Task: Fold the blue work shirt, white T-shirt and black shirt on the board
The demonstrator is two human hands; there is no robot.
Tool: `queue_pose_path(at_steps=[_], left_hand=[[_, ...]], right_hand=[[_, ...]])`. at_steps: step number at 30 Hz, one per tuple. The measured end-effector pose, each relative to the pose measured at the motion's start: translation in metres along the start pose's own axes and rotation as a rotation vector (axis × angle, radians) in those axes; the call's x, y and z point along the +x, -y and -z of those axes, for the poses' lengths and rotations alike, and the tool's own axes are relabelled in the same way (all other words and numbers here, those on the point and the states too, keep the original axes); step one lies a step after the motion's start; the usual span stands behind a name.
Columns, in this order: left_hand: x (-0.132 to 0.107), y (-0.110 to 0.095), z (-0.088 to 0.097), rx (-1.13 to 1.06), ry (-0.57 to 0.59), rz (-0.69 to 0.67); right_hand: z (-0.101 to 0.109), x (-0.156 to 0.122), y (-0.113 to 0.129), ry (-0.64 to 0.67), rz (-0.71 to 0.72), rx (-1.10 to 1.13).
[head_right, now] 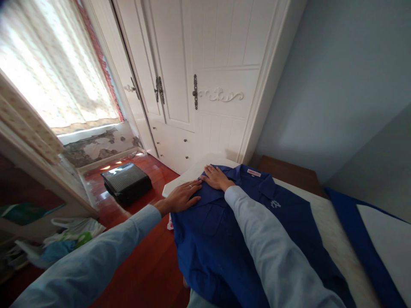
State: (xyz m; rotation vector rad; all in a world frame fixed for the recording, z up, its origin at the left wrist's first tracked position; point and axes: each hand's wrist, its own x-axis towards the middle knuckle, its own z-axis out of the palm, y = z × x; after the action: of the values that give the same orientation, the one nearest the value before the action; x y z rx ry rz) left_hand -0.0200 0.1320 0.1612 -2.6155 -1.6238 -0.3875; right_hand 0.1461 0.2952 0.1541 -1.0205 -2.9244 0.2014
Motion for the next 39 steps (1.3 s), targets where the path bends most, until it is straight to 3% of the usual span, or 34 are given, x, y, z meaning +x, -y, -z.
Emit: queue_pose_path(at_steps=[8,16,23,25,27,29,31,34,39], left_hand=[[-0.011,-0.005,0.001,0.045,0.147,0.035],[-0.049,-0.012,0.004,0.041,0.129,0.002],[-0.048,-0.010,-0.001,0.039,0.124,0.022],[-0.048,-0.009,-0.003,0.029,0.121,0.010],[-0.049,-0.009,-0.004,0.018,0.115,0.007],[-0.049,-0.010,-0.005,0.020,0.103,0.011],[-0.049,-0.011,-0.007,0.031,0.083,0.010],[-0.049,-0.012,-0.009,0.043,0.047,0.000],[-0.049,-0.013,-0.009,0.049,0.071,0.029]], right_hand=[[-0.003,0.005,-0.006,-0.016,-0.028,-0.010],[-0.003,0.004,-0.005,-0.025,-0.034,-0.021],[0.004,-0.001,0.006,-0.059,-0.077,-0.060],[0.008,-0.005,0.018,-0.122,-0.023,-0.076],[0.010,-0.011,0.035,-0.154,0.145,-0.064],[0.010,-0.017,0.052,-0.110,0.363,-0.011],[0.008,-0.022,0.065,-0.029,0.494,0.056],[0.002,-0.024,0.073,0.027,0.481,0.110],[-0.005,-0.015,0.060,0.038,0.371,0.083]])
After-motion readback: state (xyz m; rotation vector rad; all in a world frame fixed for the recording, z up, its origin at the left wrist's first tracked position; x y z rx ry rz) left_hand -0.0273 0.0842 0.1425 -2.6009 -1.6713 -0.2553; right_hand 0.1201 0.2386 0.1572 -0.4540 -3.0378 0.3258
